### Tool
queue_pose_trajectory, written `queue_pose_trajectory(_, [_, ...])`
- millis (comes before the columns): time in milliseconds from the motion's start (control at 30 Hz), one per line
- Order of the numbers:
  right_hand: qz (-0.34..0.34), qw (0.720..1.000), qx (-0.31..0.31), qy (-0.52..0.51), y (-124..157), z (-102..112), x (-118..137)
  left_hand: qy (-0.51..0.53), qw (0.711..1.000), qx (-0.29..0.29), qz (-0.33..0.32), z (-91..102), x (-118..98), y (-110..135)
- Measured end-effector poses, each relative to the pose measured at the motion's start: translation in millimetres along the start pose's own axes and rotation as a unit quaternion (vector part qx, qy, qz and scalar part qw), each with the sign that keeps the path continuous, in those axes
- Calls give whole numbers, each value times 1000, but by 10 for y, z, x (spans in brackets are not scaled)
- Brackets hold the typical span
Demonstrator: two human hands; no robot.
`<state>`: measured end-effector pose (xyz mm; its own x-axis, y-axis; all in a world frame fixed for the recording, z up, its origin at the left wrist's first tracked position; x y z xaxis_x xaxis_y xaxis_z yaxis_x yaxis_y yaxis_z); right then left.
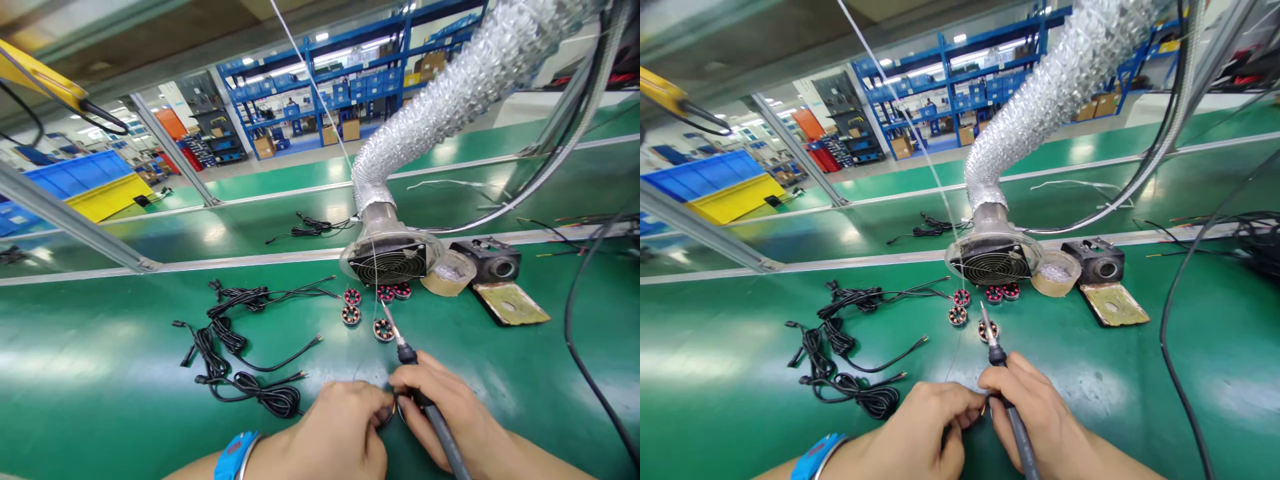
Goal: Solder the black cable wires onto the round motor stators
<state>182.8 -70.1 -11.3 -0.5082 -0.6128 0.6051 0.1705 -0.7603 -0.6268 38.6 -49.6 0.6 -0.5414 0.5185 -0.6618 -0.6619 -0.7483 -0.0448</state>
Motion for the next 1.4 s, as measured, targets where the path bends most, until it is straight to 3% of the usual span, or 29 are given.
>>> queue_pose_trajectory(133, [-1, 1000, 18, 9, 82, 48, -3, -17, 998, -52, 43, 298, 135, -161])
queue_pose_trajectory(233, [8, 1000, -9, 9, 129, 136, -12, -36, 990, -93, 99, 418, 291, -281])
queue_pose_trajectory(400, [20, 992, -119, 43, 43, 307, -170, -112, 984, -113, 83, 332, 335, -467])
queue_pose_trajectory(500, [4, 985, -147, 92, -2, 312, -300, -132, 984, -96, 75, 227, 270, -484])
queue_pose_trajectory(633, [-31, 987, -91, 132, 27, 185, -387, -77, 993, -60, 63, 151, 148, -375])
queue_pose_trajectory(900, [2, 999, 32, 11, -5, 85, -197, 30, 990, -68, 118, 200, 228, -345])
queue_pose_trajectory(1033, [-18, 999, 42, 7, -10, 88, -233, 1, 991, -47, 127, 123, 175, -357])
queue_pose_trajectory(1167, [-21, 999, 45, -21, 42, 24, -242, -32, 990, -66, 121, 77, 126, -389])
queue_pose_trajectory(1400, [-38, 998, 45, -13, 55, 6, -213, 86, 976, -48, 194, 79, 423, -408])
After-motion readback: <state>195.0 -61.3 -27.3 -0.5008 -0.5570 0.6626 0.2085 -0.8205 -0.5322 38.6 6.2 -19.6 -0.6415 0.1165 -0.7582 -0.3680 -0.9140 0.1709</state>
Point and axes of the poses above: each hand's wrist, its own y-axis away from the middle knuckle, its own z-axis out of the back of the hand, x = y × z, the point moved 5 cm from there along -y, towards the middle knuckle, and after that the axes turned 13 degrees about -x, right-handed, at the moved point
